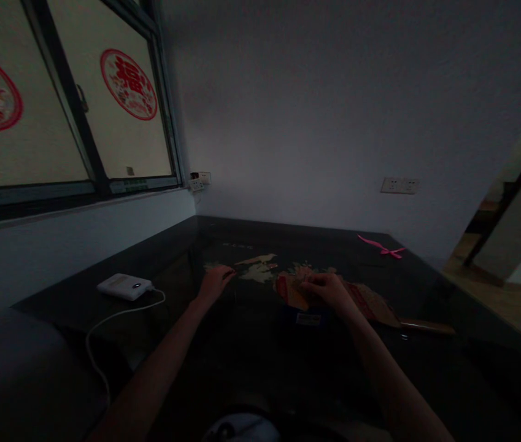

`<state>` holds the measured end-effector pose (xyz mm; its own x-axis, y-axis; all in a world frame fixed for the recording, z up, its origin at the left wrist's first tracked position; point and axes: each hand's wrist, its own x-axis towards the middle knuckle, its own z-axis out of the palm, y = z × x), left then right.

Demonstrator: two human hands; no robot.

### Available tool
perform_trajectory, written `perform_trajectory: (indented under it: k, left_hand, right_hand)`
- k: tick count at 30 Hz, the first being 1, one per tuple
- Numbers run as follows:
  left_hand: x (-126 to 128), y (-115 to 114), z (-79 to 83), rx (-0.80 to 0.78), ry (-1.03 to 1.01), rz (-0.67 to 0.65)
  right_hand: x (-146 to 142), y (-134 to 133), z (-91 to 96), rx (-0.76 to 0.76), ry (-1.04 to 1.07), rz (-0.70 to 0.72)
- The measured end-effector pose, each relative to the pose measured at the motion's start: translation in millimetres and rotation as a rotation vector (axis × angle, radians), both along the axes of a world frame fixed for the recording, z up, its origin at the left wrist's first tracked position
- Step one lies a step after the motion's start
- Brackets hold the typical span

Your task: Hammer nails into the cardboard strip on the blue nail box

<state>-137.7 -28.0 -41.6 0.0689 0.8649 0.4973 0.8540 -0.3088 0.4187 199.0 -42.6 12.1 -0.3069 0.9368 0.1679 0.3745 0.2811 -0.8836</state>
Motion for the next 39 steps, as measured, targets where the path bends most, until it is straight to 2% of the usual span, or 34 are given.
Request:
perform_trajectory:
  k: [2,5,11,18,21,25,27,30,34,39]
  left_hand:
    - [-29.4,-5.4,-9.9,-0.012,0.154,0.002]
    - [-49.1,-12.7,-18.1,-0.057,0.275,-0.018]
    - [-44.3,-17.7,-21.1,-0.116,0.269,-0.152]
    - [-44.0,-15.7,-27.8,-0.119,0.207,-0.198]
    - [-42.0,-15.3,-29.0,-0.116,0.2,-0.214]
    - [-38.7,-16.3,-27.5,-0.117,0.18,-0.218]
    - [-38.5,-16.5,-27.2,-0.112,0.169,-0.199]
    - [-40.1,-15.8,-28.3,-0.088,0.152,-0.173]
    - [-42.4,-13.4,-31.6,-0.075,0.156,-0.155]
    - [-44.2,-9.3,-37.0,-0.086,0.161,-0.116]
  right_hand:
    - [0.1,0.3,-0.4,0.016,-0.016,-0.007]
    - [0.0,0.1,-0.7,0.023,-0.022,-0.013]
    - [-0.2,-5.2,5.0,0.061,-0.085,-0.053]
    - [-11.9,-15.5,13.2,0.269,-0.119,-0.119]
    - [-33.7,-28.3,19.8,0.36,-0.099,-0.061]
    - [-81.2,-46.3,24.0,0.5,-0.295,0.183]
    - [-107.6,-48.5,17.6,0.545,-0.488,0.274]
    - [-142.3,-39.3,-0.8,0.59,-0.837,0.282]
    - [-172.8,-14.0,-24.3,0.592,-0.929,0.243]
    - [-192.3,9.6,-40.7,0.603,-0.977,0.24]
